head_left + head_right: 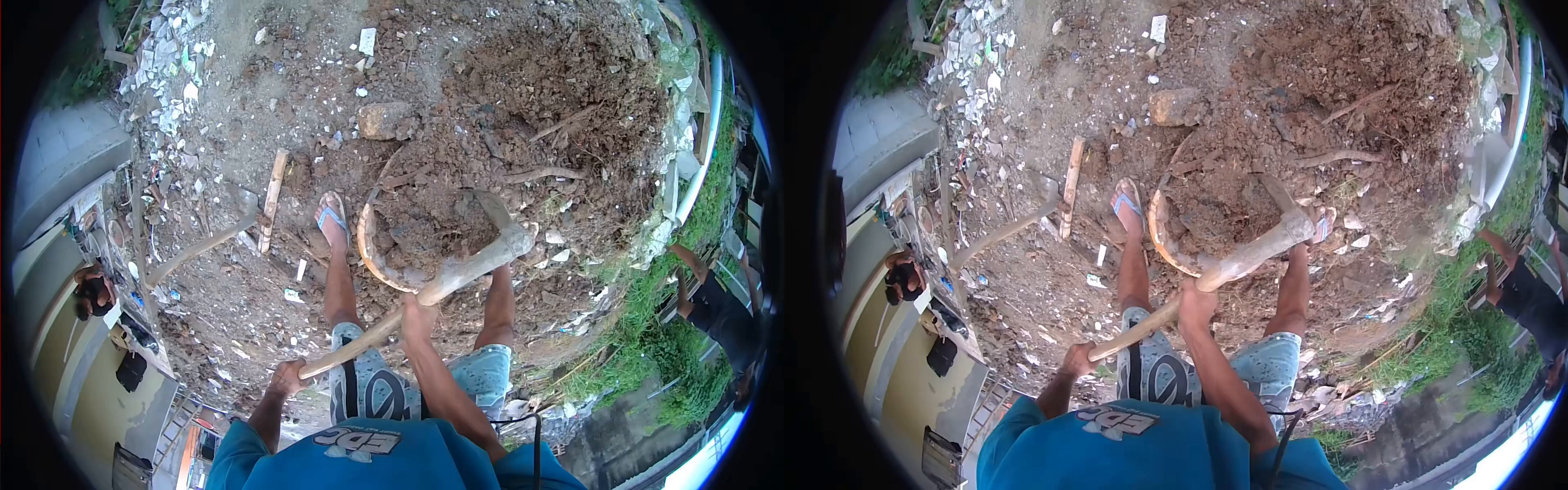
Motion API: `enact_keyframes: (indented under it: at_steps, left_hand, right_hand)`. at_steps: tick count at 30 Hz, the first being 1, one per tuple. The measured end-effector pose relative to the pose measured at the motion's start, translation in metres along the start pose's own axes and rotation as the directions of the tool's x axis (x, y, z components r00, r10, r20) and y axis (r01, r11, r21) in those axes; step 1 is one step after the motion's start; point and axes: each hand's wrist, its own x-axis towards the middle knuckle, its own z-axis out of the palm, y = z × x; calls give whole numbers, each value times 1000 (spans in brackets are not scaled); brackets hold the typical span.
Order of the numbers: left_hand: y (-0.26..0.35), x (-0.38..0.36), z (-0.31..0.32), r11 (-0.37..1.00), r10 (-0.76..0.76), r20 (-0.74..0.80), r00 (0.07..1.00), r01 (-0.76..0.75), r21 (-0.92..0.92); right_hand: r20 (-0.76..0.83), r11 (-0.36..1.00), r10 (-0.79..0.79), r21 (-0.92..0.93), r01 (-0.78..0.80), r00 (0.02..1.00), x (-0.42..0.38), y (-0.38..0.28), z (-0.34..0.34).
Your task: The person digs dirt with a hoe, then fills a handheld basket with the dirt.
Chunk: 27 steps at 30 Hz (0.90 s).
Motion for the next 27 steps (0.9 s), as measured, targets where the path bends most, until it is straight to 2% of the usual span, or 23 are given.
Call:
enact_keyframes:
  at_steps: [1, 2, 5, 9, 10, 14, 17, 18, 19, 22, 23, 25, 26, 27]
  left_hand:
    - [-3, -18, 6, 997, 30, -66, 997, -25, 72]
    - [-5, -20, 5, 995, -1, -65, 998, 8, 100]
    - [7, -14, 7, 994, -34, -53, 998, 39, 106]
    - [27, 19, 2, 988, 132, -185, 974, -113, 110]
    - [34, 19, 3, 989, 131, -281, 951, -105, 108]
    - [42, 20, -5, 953, 231, -466, 854, -103, 285]
    - [34, 8, -16, 918, 219, -486, 846, -9, 397]
    - [29, 5, -18, 913, 187, -460, 868, 19, 408]
    - [30, 6, -21, 920, 123, -419, 900, 55, 389]
    - [47, 32, -42, 939, -109, -249, 962, 181, 293]
    - [48, 39, -51, 943, -136, -154, 979, 175, 282]
    - [51, 45, -56, 955, -183, 43, 982, 167, 244]
    - [47, 47, -53, 951, -157, 83, 984, 128, 282]
    - [40, 51, -47, 968, -121, 113, 986, 91, 235]
  right_hand:
    - [-8, 996, 91, 17, -91, 996, 10, 25, -17]
    - [-19, 985, 174, 23, -173, 985, 19, 41, -29]
    - [44, 971, 147, 182, -153, 988, 14, 54, -60]
    - [160, 958, 61, 267, -103, 985, 0, 17, -81]
    - [237, 941, 83, 300, -154, 968, 0, 11, -93]
    - [546, 916, -49, 358, -180, 836, 10, 12, -114]
    - [525, 863, 88, 384, -328, 847, 32, 28, -101]
    - [522, 865, 100, 375, -333, 847, 47, 38, -92]
    - [459, 866, 181, 346, -362, 870, 65, 48, -83]
    - [207, 910, 230, 301, -286, 951, 88, 40, -44]
    - [119, 922, 232, 290, -257, 965, 90, 36, -38]
    - [55, 967, 188, 164, -195, 981, 88, 33, -30]
    - [30, 982, 154, 110, -156, 988, 90, 29, -25]
    - [-3, 994, 93, 56, -92, 996, 100, 36, -27]
